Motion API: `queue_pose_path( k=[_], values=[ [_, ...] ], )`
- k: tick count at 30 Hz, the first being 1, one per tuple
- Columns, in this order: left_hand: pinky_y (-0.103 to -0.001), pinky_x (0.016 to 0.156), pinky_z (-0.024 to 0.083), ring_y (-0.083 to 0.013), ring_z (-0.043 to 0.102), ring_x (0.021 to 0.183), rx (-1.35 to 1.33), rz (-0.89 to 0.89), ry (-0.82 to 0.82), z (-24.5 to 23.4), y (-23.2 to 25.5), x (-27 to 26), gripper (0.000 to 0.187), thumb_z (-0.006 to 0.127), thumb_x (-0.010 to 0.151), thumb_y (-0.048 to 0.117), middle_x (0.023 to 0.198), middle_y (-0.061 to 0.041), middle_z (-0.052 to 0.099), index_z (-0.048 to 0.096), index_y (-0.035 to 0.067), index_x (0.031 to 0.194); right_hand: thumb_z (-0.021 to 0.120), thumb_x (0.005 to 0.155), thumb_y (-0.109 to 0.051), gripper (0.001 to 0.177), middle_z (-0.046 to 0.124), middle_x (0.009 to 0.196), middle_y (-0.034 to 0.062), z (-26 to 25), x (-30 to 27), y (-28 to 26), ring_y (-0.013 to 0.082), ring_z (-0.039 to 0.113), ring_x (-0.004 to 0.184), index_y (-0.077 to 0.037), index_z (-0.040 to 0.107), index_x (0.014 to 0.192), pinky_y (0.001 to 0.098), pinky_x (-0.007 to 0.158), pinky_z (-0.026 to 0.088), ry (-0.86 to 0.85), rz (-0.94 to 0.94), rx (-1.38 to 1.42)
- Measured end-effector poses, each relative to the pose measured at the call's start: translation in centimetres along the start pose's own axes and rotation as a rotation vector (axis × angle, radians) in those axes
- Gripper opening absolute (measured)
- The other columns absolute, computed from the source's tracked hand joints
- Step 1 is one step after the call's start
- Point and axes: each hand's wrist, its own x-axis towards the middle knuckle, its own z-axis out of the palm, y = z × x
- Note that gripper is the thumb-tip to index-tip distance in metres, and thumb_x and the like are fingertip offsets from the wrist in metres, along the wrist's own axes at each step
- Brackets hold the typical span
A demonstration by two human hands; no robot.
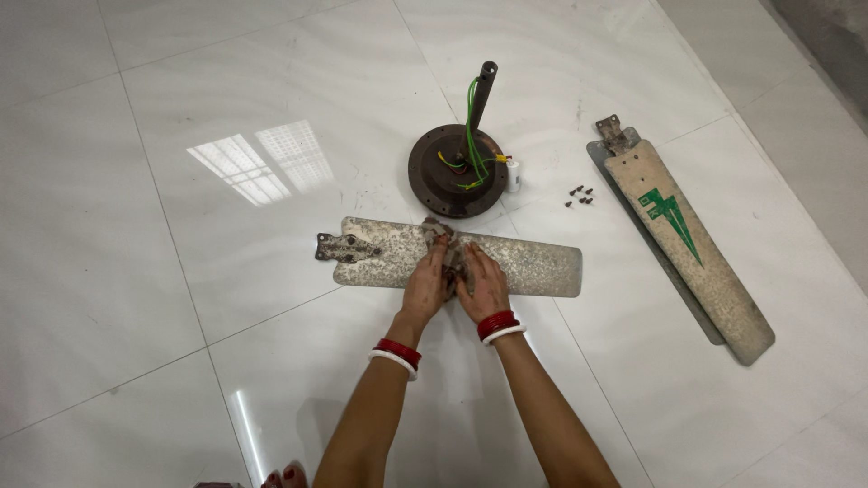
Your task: The person scrubs a ceiling fan blade with a cloth while sitting on the floor. A ceiling fan motor and another blade are visible nearby.
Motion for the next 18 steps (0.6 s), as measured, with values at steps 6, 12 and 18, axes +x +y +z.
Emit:
queue_pose_path(
  k=[6,12,18],
  values=[
    [-0.045,0.116,0.039,-0.0332,0.045,0.141,0.039,0.088,-0.021,-0.4,-0.5,0.1,0.080,0.065,0.083,-0.010,0.156,-0.016,0.044,0.037,0.009,0.155,0.071,0.081,-0.009,0.046,0.058,0.139,0.0126,1.0,0.9,0.1,0.0298,0.045,0.137,-0.003,0.066,0.126,0.0452,0.112,0.039,-0.156,-0.192,-0.278],
    [-0.044,0.122,0.028,-0.0279,0.036,0.148,0.371,0.111,0.028,2.3,-0.3,0.2,0.065,0.068,0.086,0.001,0.159,-0.010,0.044,0.048,0.006,0.147,0.066,0.075,0.003,0.053,0.060,0.136,0.0120,0.2,1.6,1.6,0.0305,0.054,0.119,-0.003,0.068,0.128,0.0373,0.108,0.048,-0.052,-0.099,-0.310],
    [-0.043,0.122,0.024,-0.0275,0.036,0.146,0.601,0.102,-0.030,4.5,0.2,0.3,0.058,0.062,0.090,0.011,0.154,-0.012,0.045,0.048,0.003,0.146,0.062,0.079,-0.001,0.047,0.059,0.135,0.0146,-2.2,3.9,4.3,0.0350,0.058,0.114,0.001,0.062,0.126,0.0378,0.098,0.051,-0.280,-0.398,-0.357]
  ],
)
